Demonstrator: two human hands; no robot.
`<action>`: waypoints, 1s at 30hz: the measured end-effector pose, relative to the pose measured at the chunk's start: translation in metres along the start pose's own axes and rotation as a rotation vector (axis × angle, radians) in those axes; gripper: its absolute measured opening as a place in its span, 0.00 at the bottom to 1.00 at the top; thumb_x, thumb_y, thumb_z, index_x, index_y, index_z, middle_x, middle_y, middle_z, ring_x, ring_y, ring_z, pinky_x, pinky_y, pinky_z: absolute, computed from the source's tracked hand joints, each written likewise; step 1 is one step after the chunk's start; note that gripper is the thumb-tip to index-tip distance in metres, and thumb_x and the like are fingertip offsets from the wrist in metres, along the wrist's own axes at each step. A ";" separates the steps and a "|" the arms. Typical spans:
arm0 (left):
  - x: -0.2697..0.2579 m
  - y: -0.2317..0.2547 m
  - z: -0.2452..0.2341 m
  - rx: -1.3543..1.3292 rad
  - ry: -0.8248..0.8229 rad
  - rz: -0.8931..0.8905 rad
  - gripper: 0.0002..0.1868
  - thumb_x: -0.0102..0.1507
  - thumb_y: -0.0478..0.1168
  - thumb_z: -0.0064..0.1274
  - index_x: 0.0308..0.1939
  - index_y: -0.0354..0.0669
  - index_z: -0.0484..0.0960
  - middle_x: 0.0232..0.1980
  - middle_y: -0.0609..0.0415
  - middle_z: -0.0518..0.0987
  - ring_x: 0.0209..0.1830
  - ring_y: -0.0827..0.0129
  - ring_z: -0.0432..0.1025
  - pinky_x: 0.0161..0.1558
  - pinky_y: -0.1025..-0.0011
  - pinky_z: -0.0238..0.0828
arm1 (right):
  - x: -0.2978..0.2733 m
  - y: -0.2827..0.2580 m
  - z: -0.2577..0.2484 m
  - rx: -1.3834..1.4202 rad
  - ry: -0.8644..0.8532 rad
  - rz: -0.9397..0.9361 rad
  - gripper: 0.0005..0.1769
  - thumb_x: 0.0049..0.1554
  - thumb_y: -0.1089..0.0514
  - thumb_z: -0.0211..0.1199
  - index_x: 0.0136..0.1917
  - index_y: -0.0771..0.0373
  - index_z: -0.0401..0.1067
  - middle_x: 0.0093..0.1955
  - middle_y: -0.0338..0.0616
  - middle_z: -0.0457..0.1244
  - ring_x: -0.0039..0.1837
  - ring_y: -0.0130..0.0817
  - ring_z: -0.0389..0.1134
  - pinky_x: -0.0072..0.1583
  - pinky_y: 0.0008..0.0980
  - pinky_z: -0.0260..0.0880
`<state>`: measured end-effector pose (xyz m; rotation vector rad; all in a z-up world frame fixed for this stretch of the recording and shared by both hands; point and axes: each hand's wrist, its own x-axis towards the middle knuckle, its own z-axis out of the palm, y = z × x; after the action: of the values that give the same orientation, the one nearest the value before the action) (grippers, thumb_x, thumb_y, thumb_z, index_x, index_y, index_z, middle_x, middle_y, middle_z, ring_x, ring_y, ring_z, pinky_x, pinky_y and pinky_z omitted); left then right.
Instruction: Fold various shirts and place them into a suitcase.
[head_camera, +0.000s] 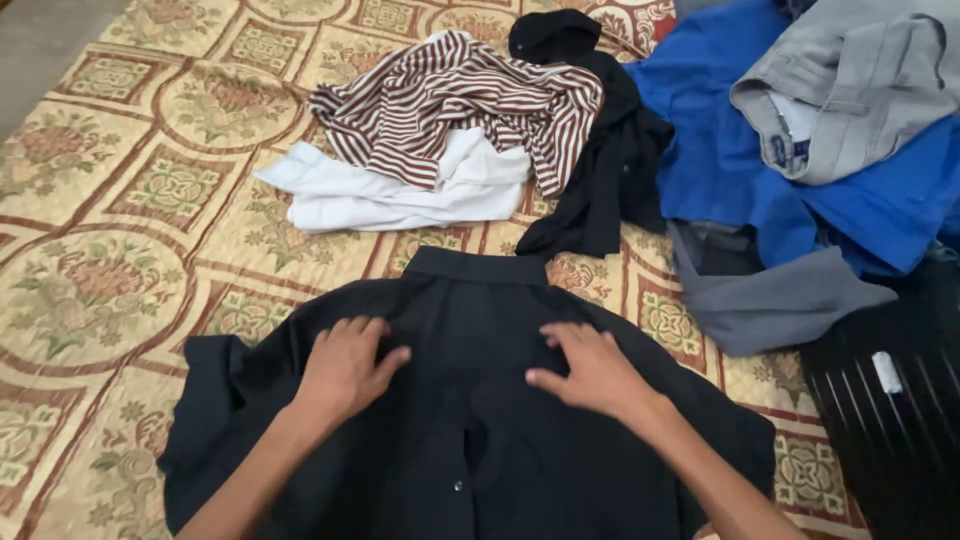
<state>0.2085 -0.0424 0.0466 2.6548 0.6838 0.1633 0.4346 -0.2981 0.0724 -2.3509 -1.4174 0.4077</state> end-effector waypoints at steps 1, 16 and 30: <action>-0.010 -0.006 0.003 0.003 0.002 -0.003 0.19 0.60 0.53 0.60 0.47 0.44 0.80 0.47 0.49 0.80 0.53 0.51 0.73 0.52 0.55 0.67 | -0.008 0.001 0.008 0.002 0.000 -0.004 0.37 0.47 0.45 0.75 0.64 0.63 0.68 0.54 0.50 0.67 0.60 0.53 0.66 0.57 0.51 0.61; 0.035 -0.023 -0.024 -0.083 -0.148 0.027 0.21 0.63 0.52 0.56 0.55 0.45 0.76 0.43 0.38 0.82 0.48 0.42 0.75 0.48 0.49 0.71 | 0.011 0.051 -0.004 0.024 0.103 0.175 0.17 0.60 0.47 0.64 0.54 0.61 0.70 0.45 0.60 0.69 0.54 0.57 0.70 0.53 0.50 0.71; -0.120 -0.193 -0.020 -0.225 0.287 -0.793 0.32 0.64 0.59 0.56 0.48 0.28 0.80 0.39 0.33 0.84 0.42 0.44 0.80 0.47 0.52 0.75 | 0.050 -0.132 0.095 0.127 0.166 -0.321 0.19 0.57 0.58 0.63 0.62 0.58 0.70 0.59 0.47 0.67 0.65 0.48 0.66 0.64 0.46 0.62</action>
<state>0.0147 0.0607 -0.0142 1.9833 1.6336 0.3660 0.3136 -0.1823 0.0439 -1.9633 -1.6006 0.2017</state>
